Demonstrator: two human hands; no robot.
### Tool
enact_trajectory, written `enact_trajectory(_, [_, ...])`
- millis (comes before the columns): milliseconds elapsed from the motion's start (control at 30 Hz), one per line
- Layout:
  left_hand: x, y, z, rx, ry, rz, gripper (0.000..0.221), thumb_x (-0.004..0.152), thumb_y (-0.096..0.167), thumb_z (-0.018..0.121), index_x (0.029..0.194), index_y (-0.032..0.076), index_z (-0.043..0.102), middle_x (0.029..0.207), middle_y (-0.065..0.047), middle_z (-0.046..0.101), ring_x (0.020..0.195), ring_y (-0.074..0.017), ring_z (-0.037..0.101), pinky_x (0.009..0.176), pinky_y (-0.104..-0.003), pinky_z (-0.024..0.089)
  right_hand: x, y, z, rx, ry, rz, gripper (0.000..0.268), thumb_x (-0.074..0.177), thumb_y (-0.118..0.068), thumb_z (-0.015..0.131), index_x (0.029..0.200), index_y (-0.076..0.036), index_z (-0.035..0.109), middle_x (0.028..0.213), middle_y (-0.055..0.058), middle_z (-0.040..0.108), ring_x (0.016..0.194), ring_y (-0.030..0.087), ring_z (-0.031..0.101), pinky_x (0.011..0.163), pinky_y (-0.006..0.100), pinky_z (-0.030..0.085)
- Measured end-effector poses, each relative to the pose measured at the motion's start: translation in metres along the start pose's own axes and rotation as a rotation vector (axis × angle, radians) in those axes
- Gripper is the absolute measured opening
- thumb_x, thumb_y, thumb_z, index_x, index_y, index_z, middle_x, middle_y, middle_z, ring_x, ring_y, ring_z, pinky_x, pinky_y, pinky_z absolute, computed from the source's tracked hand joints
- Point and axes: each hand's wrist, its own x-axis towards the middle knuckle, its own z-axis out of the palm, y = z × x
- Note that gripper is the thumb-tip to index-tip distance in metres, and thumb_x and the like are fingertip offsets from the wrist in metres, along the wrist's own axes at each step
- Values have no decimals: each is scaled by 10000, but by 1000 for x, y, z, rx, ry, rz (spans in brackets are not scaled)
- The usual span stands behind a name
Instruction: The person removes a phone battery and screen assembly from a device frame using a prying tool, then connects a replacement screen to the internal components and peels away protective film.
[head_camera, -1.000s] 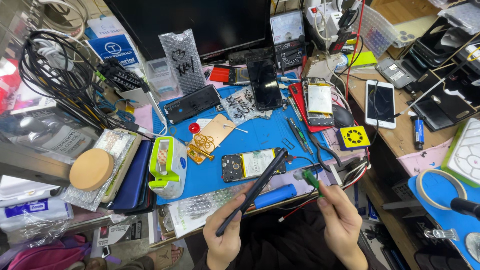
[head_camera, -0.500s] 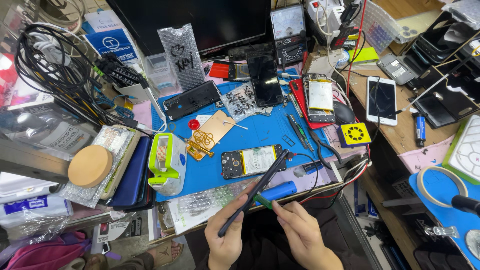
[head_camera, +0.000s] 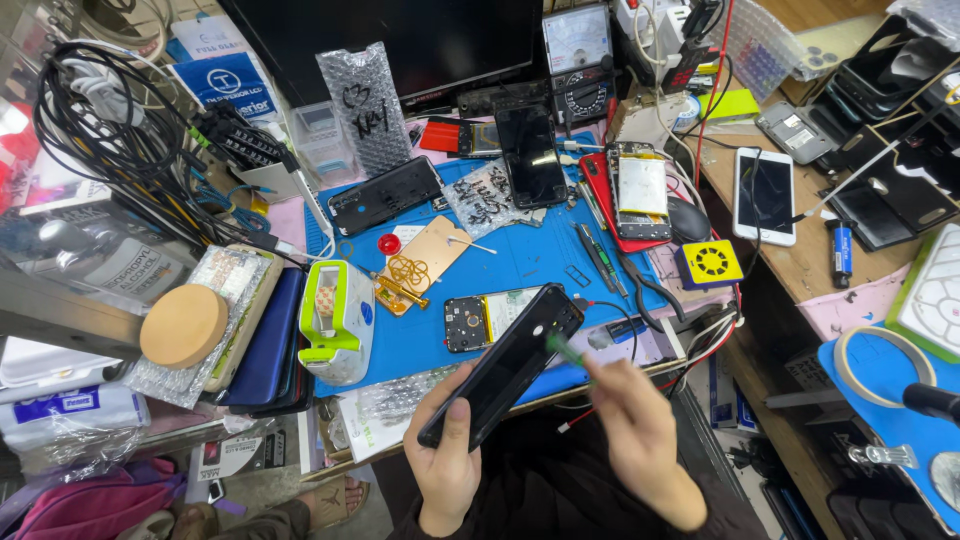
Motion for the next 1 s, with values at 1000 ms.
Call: enact_trajectory(1000, [23,-17,-1,-250,162,-53,681,1095,595,273,1132,6,614,1147,-201,678,1088,-310,657,996,-437,496,7,-13,16,-30,-299,-166,451,833,109,632,1267,-7,679,875,102,621,740,227,648,662,312,533])
